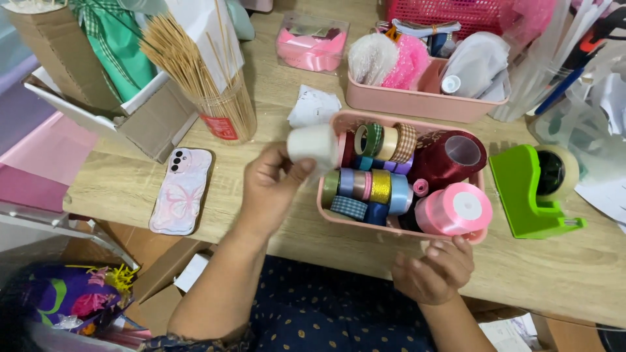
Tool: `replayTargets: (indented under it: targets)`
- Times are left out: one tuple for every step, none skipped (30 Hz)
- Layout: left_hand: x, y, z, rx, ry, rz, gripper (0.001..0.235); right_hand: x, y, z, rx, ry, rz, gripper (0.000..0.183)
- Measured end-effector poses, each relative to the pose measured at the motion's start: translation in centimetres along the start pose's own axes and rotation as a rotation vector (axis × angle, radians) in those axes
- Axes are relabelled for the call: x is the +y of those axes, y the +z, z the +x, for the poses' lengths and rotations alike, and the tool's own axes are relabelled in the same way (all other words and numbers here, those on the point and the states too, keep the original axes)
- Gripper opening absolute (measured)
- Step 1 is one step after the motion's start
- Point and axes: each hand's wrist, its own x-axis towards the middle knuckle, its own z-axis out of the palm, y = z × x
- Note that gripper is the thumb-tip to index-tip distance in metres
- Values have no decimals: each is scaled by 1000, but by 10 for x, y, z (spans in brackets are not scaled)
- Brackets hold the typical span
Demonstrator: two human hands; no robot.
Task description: The person organizes craft supplies on a wooden table, placing rolls of ribbon and tape into a pink basket. They handle a green gift bag and a tape dispenser, arranging items within the basket and on the table.
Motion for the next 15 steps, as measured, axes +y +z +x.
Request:
replayTargets:
  targets:
    - [11, 6, -10, -105, -76, -187, 33, -5, -1, 20, 49, 30, -3, 38]
    - [11, 12, -17, -110, -82, -186, 33, -9, 3, 37, 46, 37, -6, 38]
    - [11, 19, -24, -173, -46, -262, 28, -13, 7, 53, 64, 85, 103, 49]
    - [11, 26, -29, -240, -6, -341, 24, -15, 11, 71, 85, 129, 206, 60]
    - [12, 31, -32, -250, -8, -342, 24, -16, 12, 71, 86, 132, 198, 60]
    - [12, 36, -35, -255, -32, -337, 23, -15, 13, 72, 56, 108, 194, 60]
    - [12, 42, -38, -261, -56, -331, 22, -14, 14, 73, 26, 84, 191, 60]
    - [13, 47, -40, -266, -56, -337, 22, -16, 21, 76, 23, 83, 185, 60]
    - [14, 52, -42, -212, -12, -337, 19, -18, 27, 79, 95, 57, 139, 56]
    - [15, 56, -43, -157, 31, -335, 17, -21, 35, 82, 167, 32, 97, 51]
    - [16, 58, -44, -160, 29, -338, 17, -18, 35, 86, 166, 32, 94, 51]
    - [17, 59, -45, -163, 78, -304, 18, -17, 36, 89, 161, 11, 54, 38]
    - [17, 60, -46, -165, 127, -271, 18, -15, 37, 93, 156, -9, 14, 24]
    - [18, 61, -46, -168, 123, -271, 18, -14, 38, 95, 154, -6, 11, 24]
    - [19, 62, -46, -163, 166, -234, 18, -13, 39, 98, 134, -29, -36, 21]
